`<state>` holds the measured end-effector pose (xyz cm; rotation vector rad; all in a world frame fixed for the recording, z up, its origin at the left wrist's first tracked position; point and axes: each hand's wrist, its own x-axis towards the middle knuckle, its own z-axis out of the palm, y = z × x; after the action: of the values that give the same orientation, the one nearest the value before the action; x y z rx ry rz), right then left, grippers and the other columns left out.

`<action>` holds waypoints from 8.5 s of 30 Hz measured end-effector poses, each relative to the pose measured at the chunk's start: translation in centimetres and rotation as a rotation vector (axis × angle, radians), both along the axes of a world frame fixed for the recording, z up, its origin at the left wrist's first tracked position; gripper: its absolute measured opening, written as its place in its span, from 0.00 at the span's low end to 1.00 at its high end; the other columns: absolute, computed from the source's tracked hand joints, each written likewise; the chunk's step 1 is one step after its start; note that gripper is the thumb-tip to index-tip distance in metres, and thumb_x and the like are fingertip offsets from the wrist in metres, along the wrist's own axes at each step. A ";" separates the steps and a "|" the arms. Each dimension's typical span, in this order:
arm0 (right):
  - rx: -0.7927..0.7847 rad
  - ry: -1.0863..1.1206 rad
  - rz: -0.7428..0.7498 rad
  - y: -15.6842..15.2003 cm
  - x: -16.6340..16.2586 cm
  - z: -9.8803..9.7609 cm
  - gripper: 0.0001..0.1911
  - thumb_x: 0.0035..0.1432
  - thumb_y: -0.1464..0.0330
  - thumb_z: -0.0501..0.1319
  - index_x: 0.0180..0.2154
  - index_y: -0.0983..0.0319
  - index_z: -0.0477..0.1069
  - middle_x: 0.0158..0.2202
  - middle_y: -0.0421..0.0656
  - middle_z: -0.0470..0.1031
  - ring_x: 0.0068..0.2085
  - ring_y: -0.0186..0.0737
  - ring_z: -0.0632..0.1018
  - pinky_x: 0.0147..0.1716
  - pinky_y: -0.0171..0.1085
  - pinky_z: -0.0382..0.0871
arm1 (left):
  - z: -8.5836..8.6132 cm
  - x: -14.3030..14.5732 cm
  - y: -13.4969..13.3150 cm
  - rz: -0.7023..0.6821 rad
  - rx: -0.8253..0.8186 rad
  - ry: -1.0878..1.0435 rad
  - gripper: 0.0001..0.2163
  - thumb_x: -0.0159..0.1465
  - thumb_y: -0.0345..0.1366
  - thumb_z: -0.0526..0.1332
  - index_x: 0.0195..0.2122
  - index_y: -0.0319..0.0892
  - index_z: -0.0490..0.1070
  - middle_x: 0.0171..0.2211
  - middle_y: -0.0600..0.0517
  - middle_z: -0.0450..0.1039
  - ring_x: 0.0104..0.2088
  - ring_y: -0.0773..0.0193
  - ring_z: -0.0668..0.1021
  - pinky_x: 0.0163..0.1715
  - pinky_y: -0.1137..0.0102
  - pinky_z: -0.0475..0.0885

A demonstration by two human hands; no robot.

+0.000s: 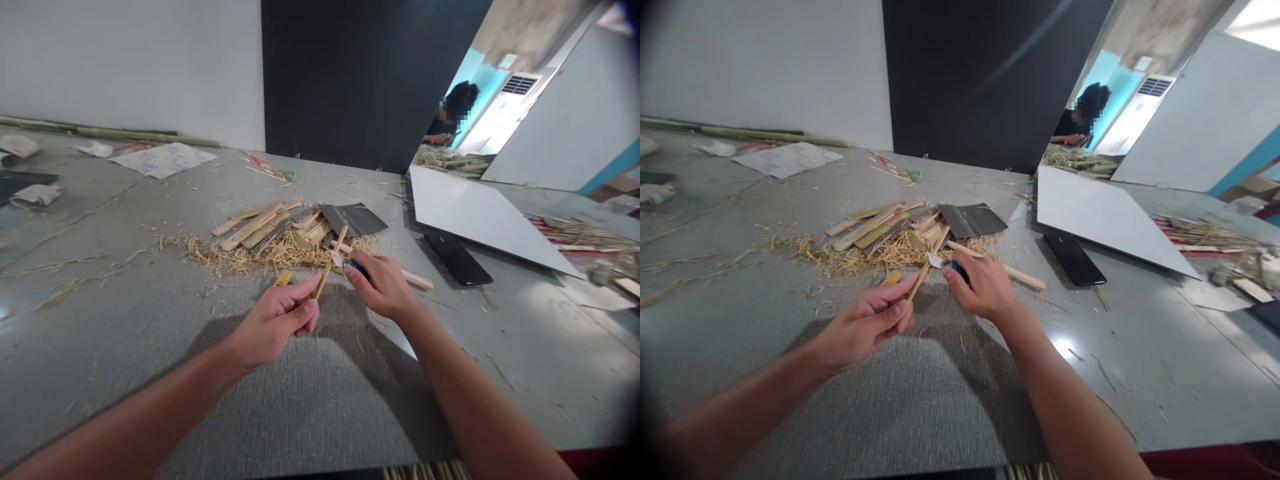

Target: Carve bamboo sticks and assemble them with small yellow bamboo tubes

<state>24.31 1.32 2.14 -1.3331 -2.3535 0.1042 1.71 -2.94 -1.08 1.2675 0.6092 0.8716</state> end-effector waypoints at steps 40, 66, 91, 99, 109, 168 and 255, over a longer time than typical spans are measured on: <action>-0.041 0.055 -0.047 -3.4 -4.1 0.5 0.18 0.66 0.56 0.47 0.50 0.61 0.62 0.37 0.46 0.76 0.32 0.42 0.75 0.27 0.37 0.56 | 1.9 0.4 -0.1 0.135 -0.194 -0.128 0.14 0.67 0.41 0.56 0.51 0.45 0.58 0.25 0.61 0.55 0.17 0.77 0.55 0.17 0.78 0.51; 0.263 -0.211 -0.102 -3.7 -4.7 -0.2 0.17 0.63 0.55 0.50 0.34 0.62 0.66 0.29 0.44 0.75 0.25 0.37 0.71 0.24 0.39 0.42 | 1.5 0.0 0.6 0.374 0.352 0.540 0.15 0.66 0.46 0.56 0.29 0.40 0.66 0.23 0.55 0.66 0.24 0.68 0.66 0.23 0.73 0.58; 0.210 -0.017 -0.309 -1.5 -2.2 0.6 0.19 0.65 0.54 0.47 0.34 0.61 0.65 0.24 0.43 0.70 0.24 0.38 0.68 0.23 0.35 0.47 | 1.2 0.1 1.0 0.267 0.203 0.393 0.18 0.68 0.51 0.49 0.32 0.41 0.63 0.20 0.60 0.51 0.19 0.72 0.57 0.19 0.74 0.53; 0.190 -0.164 -0.102 -3.5 -4.8 -0.1 0.18 0.64 0.54 0.49 0.34 0.62 0.66 0.27 0.42 0.72 0.24 0.35 0.69 0.23 0.36 0.41 | 1.7 -0.1 0.7 0.273 0.258 0.428 0.16 0.67 0.48 0.52 0.29 0.41 0.61 0.20 0.59 0.55 0.20 0.72 0.59 0.19 0.75 0.55; 0.251 -0.217 -0.166 -3.7 -4.9 -0.2 0.18 0.63 0.54 0.50 0.33 0.62 0.65 0.26 0.41 0.73 0.23 0.34 0.68 0.24 0.36 0.39 | 1.7 0.1 0.5 0.476 0.487 0.732 0.18 0.67 0.45 0.52 0.23 0.41 0.57 0.19 0.58 0.58 0.21 0.71 0.62 0.20 0.73 0.54; 0.339 -0.172 -0.187 -3.4 -4.7 -0.3 0.19 0.63 0.53 0.50 0.34 0.61 0.68 0.27 0.42 0.74 0.24 0.36 0.70 0.23 0.37 0.42 | 1.7 0.2 0.1 0.452 0.387 0.693 0.22 0.68 0.50 0.49 0.21 0.42 0.54 0.18 0.57 0.53 0.20 0.70 0.58 0.20 0.72 0.50; 0.344 -0.033 -0.332 -3.4 -6.6 -0.8 0.20 0.64 0.53 0.50 0.32 0.61 0.69 0.25 0.43 0.74 0.22 0.36 0.69 0.23 0.36 0.44 | 1.0 0.1 0.8 0.630 0.220 0.624 0.28 0.62 0.59 0.53 0.16 0.42 0.51 0.14 0.58 0.47 0.16 0.72 0.54 0.15 0.71 0.44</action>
<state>17.73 -2.05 1.38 -1.5277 -2.0222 -0.4057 1.78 -2.18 -0.10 1.5877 1.4972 1.0697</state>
